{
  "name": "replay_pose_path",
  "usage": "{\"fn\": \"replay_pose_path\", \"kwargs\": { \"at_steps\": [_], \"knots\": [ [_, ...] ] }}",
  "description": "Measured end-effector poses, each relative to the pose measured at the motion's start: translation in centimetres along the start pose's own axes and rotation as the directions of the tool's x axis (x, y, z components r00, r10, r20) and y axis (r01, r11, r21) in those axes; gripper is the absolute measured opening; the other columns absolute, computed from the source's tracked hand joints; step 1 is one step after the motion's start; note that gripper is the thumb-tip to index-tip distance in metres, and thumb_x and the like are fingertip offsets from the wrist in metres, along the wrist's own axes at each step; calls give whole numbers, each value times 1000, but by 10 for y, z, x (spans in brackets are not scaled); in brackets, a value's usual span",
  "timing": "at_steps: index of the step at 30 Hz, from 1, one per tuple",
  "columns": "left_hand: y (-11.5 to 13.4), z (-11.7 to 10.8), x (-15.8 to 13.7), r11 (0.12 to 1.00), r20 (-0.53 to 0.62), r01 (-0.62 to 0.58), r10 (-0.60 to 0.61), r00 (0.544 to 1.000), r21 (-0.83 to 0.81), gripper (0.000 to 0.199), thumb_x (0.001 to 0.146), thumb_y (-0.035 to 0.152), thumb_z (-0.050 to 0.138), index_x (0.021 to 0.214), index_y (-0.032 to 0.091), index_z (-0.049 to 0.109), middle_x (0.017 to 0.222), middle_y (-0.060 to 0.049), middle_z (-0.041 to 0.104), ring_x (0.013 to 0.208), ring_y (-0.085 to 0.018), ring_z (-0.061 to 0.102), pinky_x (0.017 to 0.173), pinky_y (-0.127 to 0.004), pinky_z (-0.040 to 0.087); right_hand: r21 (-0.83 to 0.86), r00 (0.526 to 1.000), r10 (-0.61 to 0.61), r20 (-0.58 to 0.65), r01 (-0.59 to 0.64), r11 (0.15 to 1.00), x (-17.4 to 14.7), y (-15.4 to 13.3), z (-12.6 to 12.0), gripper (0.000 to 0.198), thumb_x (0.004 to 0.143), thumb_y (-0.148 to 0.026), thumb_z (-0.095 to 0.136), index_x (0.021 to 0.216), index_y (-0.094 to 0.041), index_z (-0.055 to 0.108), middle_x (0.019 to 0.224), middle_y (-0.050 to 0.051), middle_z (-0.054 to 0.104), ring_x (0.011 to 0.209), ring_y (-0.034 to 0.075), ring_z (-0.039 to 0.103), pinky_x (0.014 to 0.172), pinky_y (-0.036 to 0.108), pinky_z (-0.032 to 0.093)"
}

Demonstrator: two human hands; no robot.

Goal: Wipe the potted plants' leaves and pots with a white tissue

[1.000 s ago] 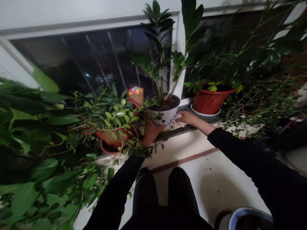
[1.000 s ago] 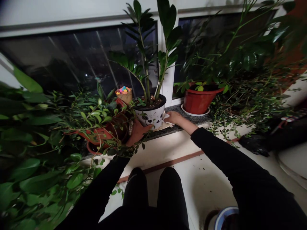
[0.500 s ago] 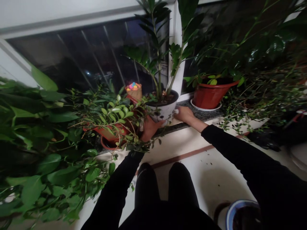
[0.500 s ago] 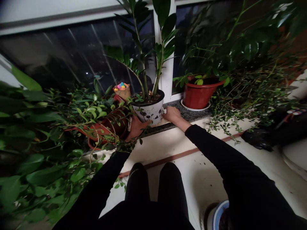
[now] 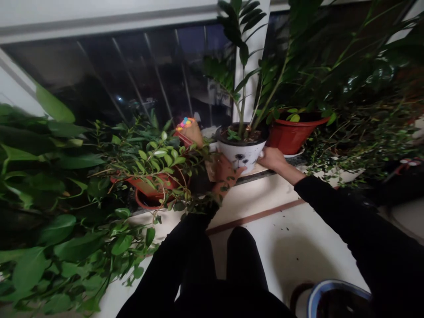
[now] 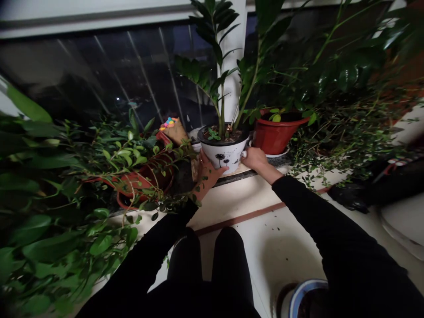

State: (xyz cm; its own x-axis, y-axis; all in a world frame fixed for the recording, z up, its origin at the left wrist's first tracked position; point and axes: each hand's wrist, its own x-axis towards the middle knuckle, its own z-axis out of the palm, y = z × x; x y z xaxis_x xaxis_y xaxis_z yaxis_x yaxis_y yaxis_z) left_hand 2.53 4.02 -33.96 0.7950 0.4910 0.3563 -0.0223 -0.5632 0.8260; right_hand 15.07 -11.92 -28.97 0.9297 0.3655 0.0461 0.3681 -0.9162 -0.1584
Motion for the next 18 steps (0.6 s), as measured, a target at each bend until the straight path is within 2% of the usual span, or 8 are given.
{"fn": "replay_pose_path", "kwargs": {
  "at_steps": [4, 7, 8, 10, 12, 13, 15, 18],
  "knots": [
    [13, 16, -2, 994, 20, 45, -47, 999, 101, 128, 82, 36, 101, 175, -6, 24, 175, -46, 37, 168, -59, 39, 137, -59, 38, 79, 995, 73, -63, -68, 995, 1, 19, -1, 50, 102, -31, 65, 144, -6, 74, 143, 29, 77, 137, 41, 74, 111, 41, 58],
    [13, 11, -2, 993, 34, 33, -38, 999, 117, 121, 84, 29, 97, 178, 1, 26, 176, -38, 44, 169, -51, 42, 140, -56, 38, 368, 963, 186, -196, -104, 924, -10, 34, 1, 49, 99, -35, 66, 139, -9, 75, 138, 24, 80, 130, 37, 76, 111, 40, 59],
    [11, 9, -2, 993, 50, 36, -42, 998, 114, 119, 85, 28, 95, 179, 3, 27, 177, -36, 44, 171, -49, 40, 141, -56, 37, 521, 950, 240, -202, -103, 847, -16, 40, 1, 49, 97, -37, 67, 137, -10, 75, 134, 22, 81, 125, 35, 77, 107, 39, 60],
    [7, 4, -2, 995, 83, 47, -55, 995, 92, 114, 87, 26, 92, 180, 7, 29, 179, -32, 44, 174, -46, 36, 142, -57, 35, 801, 952, 292, -95, -101, 589, -31, 49, -3, 49, 96, -43, 65, 133, -13, 74, 125, 19, 83, 113, 31, 79, 94, 37, 64],
    [5, 1, -3, 997, 103, 55, -60, 993, 50, 110, 88, 27, 91, 180, 12, 31, 182, -27, 42, 176, -44, 33, 143, -55, 35, 941, 975, 214, 52, -120, 316, -49, 55, -11, 48, 94, -44, 60, 131, -15, 72, 119, 18, 84, 108, 30, 79, 85, 38, 66],
    [5, 1, -6, 998, 101, 63, -66, 993, 32, 110, 88, 28, 91, 180, 15, 33, 183, -25, 41, 177, -43, 32, 143, -55, 35, 967, 984, 150, 97, -129, 222, -59, 55, -16, 48, 93, -43, 58, 130, -16, 72, 118, 18, 84, 110, 31, 79, 84, 40, 66],
    [7, 2, -14, 998, 60, 62, -63, 996, 12, 108, 88, 27, 91, 179, 18, 34, 185, -23, 38, 178, -41, 29, 144, -55, 34, 984, 989, 63, 131, -137, 114, -78, 52, -26, 49, 91, -42, 56, 130, -16, 71, 118, 19, 84, 117, 34, 78, 89, 45, 67],
    [15, 5, -38, 998, -23, -64, 64, 998, -10, 96, 92, 24, 85, 176, 22, 39, 184, -21, 41, 178, -38, 30, 146, -57, 29, 986, 988, 23, 153, -154, 70, -103, 36, -32, 55, 92, -49, 52, 131, -16, 72, 120, 21, 85, 124, 36, 77, 99, 50, 68]
  ]
}}
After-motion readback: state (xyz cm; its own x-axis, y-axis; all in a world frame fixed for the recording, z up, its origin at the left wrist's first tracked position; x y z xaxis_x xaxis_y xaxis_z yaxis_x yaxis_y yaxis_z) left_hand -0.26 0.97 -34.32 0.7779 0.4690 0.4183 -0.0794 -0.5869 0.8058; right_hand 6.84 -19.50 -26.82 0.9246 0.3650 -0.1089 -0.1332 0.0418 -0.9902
